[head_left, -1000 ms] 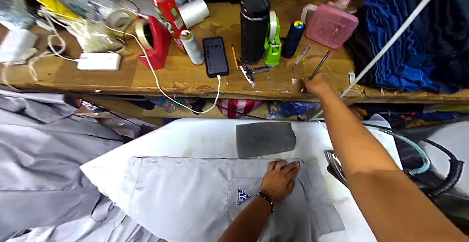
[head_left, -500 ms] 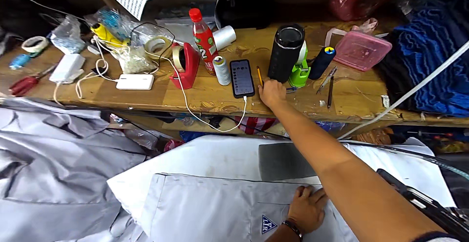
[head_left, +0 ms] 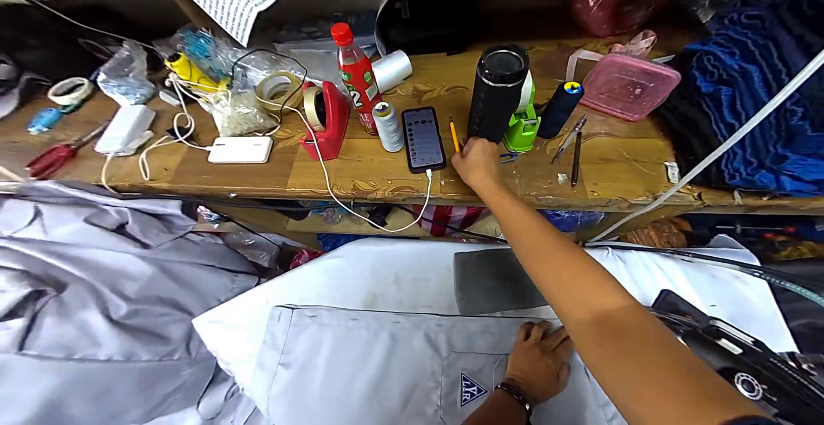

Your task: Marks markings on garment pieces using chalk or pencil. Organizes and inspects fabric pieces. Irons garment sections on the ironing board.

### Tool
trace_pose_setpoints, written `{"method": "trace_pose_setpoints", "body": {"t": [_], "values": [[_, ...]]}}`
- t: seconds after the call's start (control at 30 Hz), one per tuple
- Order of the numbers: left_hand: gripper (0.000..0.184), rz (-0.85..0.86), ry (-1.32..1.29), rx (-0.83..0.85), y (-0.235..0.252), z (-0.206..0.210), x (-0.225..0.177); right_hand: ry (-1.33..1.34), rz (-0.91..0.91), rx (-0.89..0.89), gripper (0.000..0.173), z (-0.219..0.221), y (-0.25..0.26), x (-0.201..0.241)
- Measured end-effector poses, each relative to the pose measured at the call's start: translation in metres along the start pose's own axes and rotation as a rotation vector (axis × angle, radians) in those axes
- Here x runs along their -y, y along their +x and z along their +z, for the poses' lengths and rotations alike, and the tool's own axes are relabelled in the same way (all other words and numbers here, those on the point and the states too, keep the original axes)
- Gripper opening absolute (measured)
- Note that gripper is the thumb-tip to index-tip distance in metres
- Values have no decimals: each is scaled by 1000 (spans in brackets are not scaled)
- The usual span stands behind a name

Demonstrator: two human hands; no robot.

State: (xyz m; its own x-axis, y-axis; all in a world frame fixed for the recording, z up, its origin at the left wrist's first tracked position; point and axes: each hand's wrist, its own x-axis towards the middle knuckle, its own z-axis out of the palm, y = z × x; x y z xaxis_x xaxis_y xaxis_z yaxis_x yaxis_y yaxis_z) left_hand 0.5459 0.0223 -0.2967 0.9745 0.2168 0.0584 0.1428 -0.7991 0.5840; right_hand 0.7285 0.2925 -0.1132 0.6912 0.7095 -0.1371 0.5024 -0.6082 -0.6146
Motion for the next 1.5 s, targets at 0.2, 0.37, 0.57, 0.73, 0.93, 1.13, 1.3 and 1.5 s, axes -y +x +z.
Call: {"method": "trace_pose_setpoints", "body": {"t": [0.2,0.37,0.57,0.73,0.93,1.13,1.3,1.5], "values": [[44,-30,26,84,2,3,-1,1089,-282,86,3,-34,-116,-101],[46,-5,84,26,3,2,-1,1230,-396,174,13,-52,-196,-180],[45,-29,105,103,3,2,1,1087,-43,-303,16,-5,-277,-275],[46,-17,135,96,2,4,4,1047,94,-491,15,27,-292,-296],[44,6,162,40,3,6,5,933,140,-500,11,52,-289,-300],[46,33,82,2,-4,4,8,841,163,-456,13,54,-291,-299],[44,15,110,42,-36,-18,24,770,126,-453,12,57,-290,-302],[44,-19,87,-15,-45,-19,38,769,178,-423,17,55,-290,-301]]}}
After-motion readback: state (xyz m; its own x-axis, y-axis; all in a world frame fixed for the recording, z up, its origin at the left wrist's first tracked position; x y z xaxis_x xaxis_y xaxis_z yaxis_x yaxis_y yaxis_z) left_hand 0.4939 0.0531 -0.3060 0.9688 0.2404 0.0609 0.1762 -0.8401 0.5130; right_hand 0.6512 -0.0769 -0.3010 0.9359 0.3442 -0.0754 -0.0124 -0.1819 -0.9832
